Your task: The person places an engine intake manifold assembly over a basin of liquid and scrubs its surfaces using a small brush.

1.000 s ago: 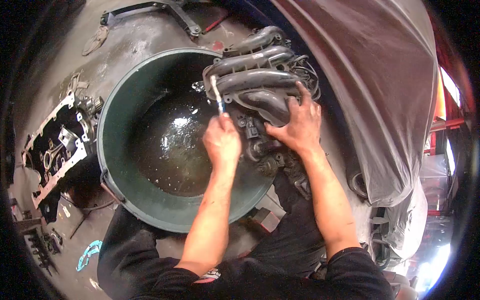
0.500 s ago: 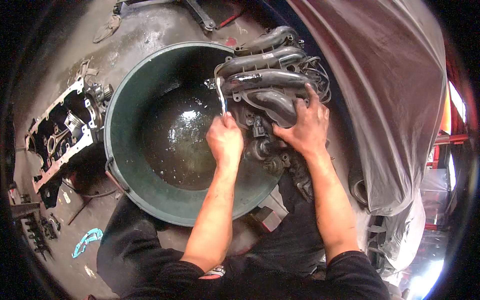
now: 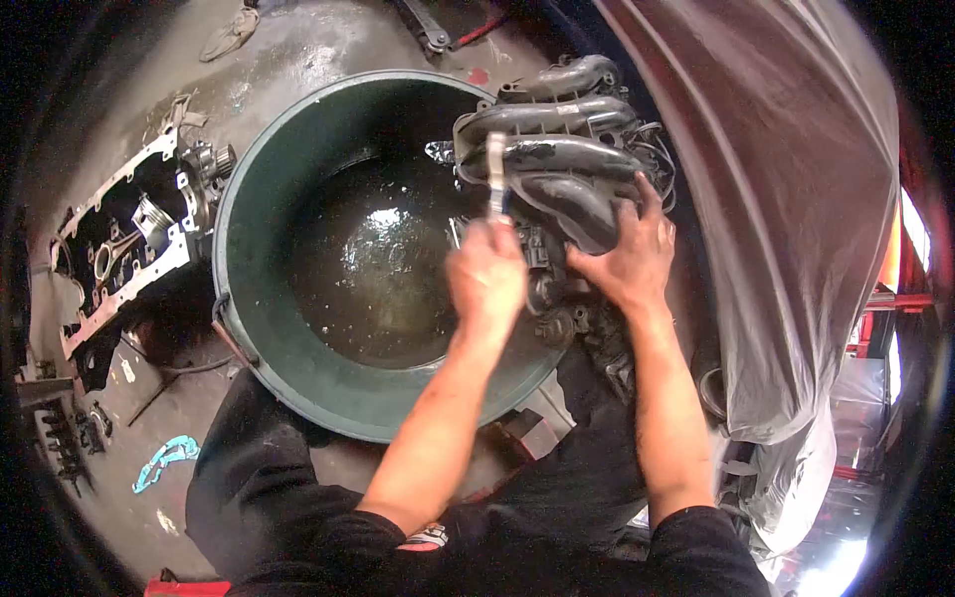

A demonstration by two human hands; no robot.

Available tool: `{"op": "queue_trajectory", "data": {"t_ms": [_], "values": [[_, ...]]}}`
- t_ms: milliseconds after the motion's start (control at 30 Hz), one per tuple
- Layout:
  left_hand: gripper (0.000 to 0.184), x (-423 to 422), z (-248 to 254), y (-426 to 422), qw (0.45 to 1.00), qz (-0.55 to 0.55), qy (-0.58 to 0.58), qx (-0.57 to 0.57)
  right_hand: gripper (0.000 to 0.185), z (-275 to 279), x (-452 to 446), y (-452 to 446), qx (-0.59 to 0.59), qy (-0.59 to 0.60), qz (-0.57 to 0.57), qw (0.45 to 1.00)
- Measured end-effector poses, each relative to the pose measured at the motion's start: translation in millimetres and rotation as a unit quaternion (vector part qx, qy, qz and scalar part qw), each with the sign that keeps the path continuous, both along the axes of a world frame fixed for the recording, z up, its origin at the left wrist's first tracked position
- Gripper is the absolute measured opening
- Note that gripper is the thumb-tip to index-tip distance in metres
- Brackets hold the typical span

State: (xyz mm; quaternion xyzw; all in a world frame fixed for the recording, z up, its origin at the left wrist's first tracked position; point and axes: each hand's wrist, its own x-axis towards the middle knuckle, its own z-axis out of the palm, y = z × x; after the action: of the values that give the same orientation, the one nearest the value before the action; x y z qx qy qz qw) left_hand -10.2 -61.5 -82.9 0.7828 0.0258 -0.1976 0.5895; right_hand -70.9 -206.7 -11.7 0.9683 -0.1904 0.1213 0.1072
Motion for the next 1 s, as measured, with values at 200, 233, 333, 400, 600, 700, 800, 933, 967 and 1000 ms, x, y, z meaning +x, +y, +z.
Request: {"op": "queue_trajectory", "data": {"t_ms": [200,233,333,400,600,700,800,933,967,1000], "values": [[0.035,38.3,-14.9,37.4,0.994,-0.062,-0.044,0.079,0.070,-1.9,-3.2,-0.3,0.010,0.003,-0.005,1.000],[0.036,42.1,-7.5,41.6,0.991,-0.082,-0.038,0.096,0.070,-2.8,-4.3,-0.7,0.003,-0.008,0.010,1.000],[0.037,52.8,-9.1,46.5,0.985,-0.095,-0.066,0.129,0.070,-1.5,-3.7,0.8,0.013,0.000,-0.004,1.000],[0.034,68.1,-6.2,46.9,0.982,-0.122,-0.058,0.134,0.070,-1.6,-5.7,4.1,0.003,0.006,0.001,1.000],[0.034,62.4,-24.9,51.4,0.983,-0.089,-0.063,0.145,0.068,-0.2,-0.1,9.8,-0.009,0.008,0.019,1.000],[0.037,69.6,-46.9,42.6,0.991,0.013,-0.052,0.124,0.067,-2.9,2.1,11.4,-0.012,-0.001,0.022,1.000],[0.036,77.7,-51.2,46.7,0.992,0.041,-0.082,0.084,0.067,-2.0,1.6,8.4,-0.003,0.002,0.013,1.000],[0.038,113.9,-47.4,30.3,0.985,-0.101,-0.118,0.075,0.068,-2.9,-2.2,8.9,-0.005,0.011,0.005,1.000],[0.037,113.5,-48.4,35.9,0.984,-0.114,-0.117,0.078,0.068,-1.1,-0.8,9.6,-0.007,0.013,0.006,1.000],[0.036,115.6,-45.1,43.0,0.982,-0.123,-0.119,0.078,0.068,-0.9,-0.5,8.9,-0.006,0.010,0.012,1.000]]}}
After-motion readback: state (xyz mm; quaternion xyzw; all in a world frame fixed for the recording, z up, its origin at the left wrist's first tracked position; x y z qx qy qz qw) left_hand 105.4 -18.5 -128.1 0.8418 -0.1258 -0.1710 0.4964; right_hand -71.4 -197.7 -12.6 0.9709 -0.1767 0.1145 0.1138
